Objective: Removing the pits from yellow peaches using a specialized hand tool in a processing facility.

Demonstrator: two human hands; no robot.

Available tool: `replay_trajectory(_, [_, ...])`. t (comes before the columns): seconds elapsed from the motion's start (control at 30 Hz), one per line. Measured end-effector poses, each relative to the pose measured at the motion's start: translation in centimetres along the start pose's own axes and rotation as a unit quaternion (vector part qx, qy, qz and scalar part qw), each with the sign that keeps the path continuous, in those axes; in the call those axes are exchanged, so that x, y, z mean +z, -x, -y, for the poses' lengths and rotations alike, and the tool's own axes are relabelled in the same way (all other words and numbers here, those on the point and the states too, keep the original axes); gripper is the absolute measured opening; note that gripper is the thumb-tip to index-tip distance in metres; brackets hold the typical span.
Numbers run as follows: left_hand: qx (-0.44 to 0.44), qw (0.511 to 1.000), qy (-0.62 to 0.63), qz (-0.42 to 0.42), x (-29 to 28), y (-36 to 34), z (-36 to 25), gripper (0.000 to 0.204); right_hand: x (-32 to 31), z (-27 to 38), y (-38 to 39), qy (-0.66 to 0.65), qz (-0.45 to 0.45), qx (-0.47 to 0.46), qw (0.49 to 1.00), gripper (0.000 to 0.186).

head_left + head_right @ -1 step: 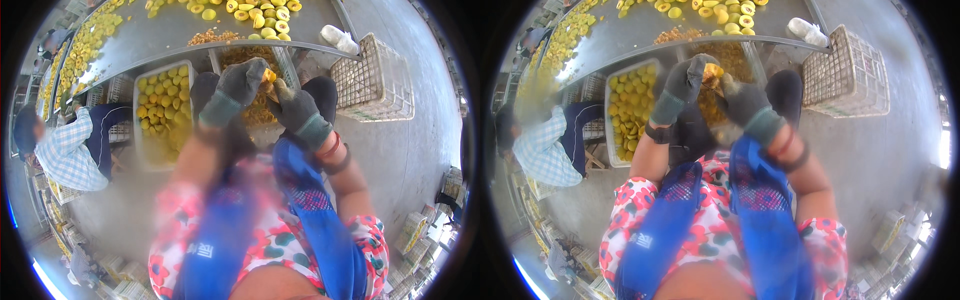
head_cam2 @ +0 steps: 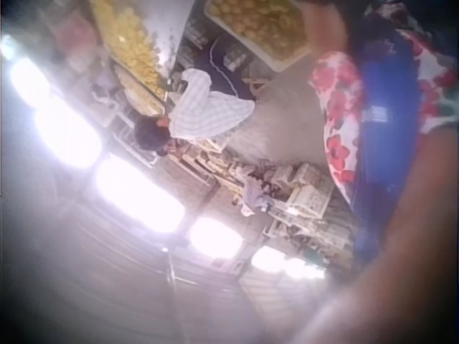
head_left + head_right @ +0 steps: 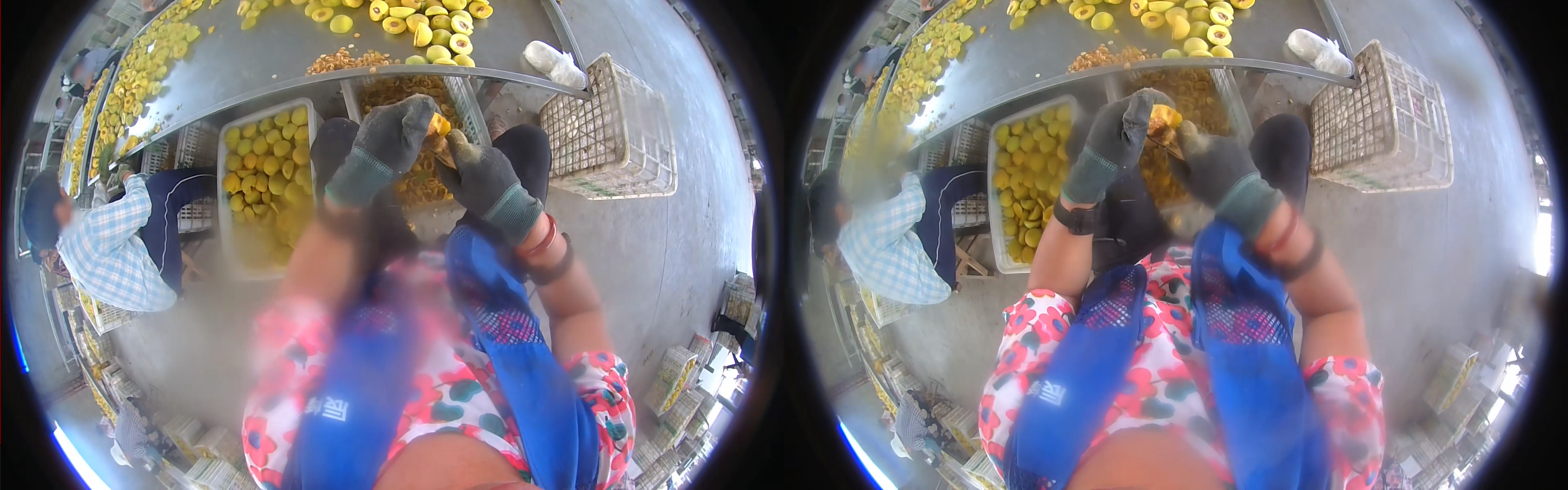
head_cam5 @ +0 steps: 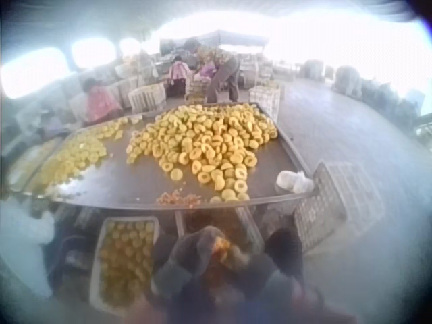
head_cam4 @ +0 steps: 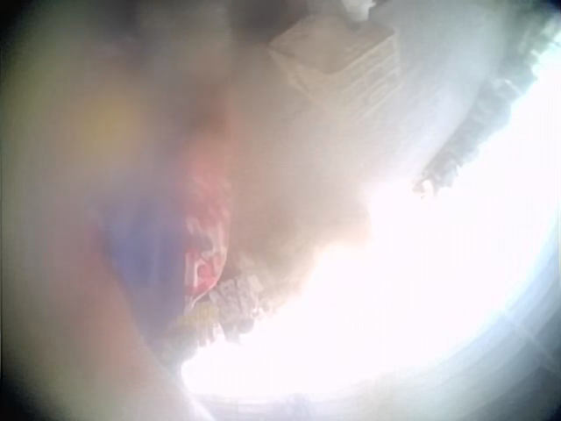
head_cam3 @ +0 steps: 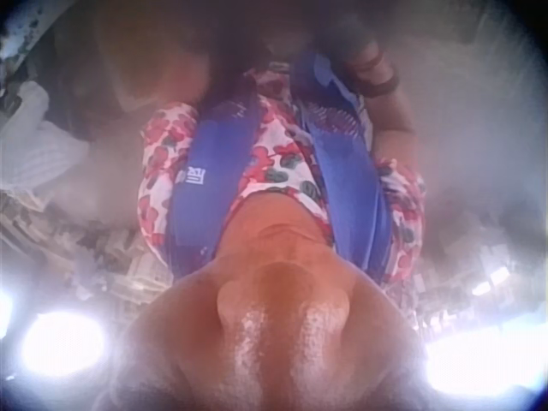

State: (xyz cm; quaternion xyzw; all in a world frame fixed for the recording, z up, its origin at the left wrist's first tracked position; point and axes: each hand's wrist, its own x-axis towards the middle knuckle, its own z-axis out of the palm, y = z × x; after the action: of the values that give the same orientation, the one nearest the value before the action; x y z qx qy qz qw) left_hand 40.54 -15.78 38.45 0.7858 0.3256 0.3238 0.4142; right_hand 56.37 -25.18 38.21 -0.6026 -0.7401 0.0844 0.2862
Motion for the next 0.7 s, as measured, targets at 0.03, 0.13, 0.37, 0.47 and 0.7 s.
replay_trajectory(0.03, [0.0,1.0,0.001,0.001,0.3,-0.1,0.4,0.046,0.2,-0.4,0.0,-0.023,0.01,-0.007,1.0,0.031])
replay_trajectory(0.13, [0.05,0.992,0.084,-0.075,1.1,-0.3,0.7,0.044,1.2,-1.5,0.0,-0.103,-0.021,0.029,0.994,0.029])
replay_trajectory(0.37, [0.165,0.961,0.159,-0.156,3.1,-0.4,1.6,0.052,1.7,0.5,-0.5,-0.328,0.001,0.123,0.937,0.024])
replay_trajectory(0.47, [0.098,0.958,0.226,-0.145,3.9,-0.7,1.3,0.066,1.6,0.8,-0.4,-0.46,0.058,0.227,0.857,0.025])
replay_trajectory(0.7, [-0.072,0.943,0.313,-0.088,3.9,-1.2,0.6,0.079,1.4,0.7,0.1,-0.341,0.086,0.163,0.922,0.022])
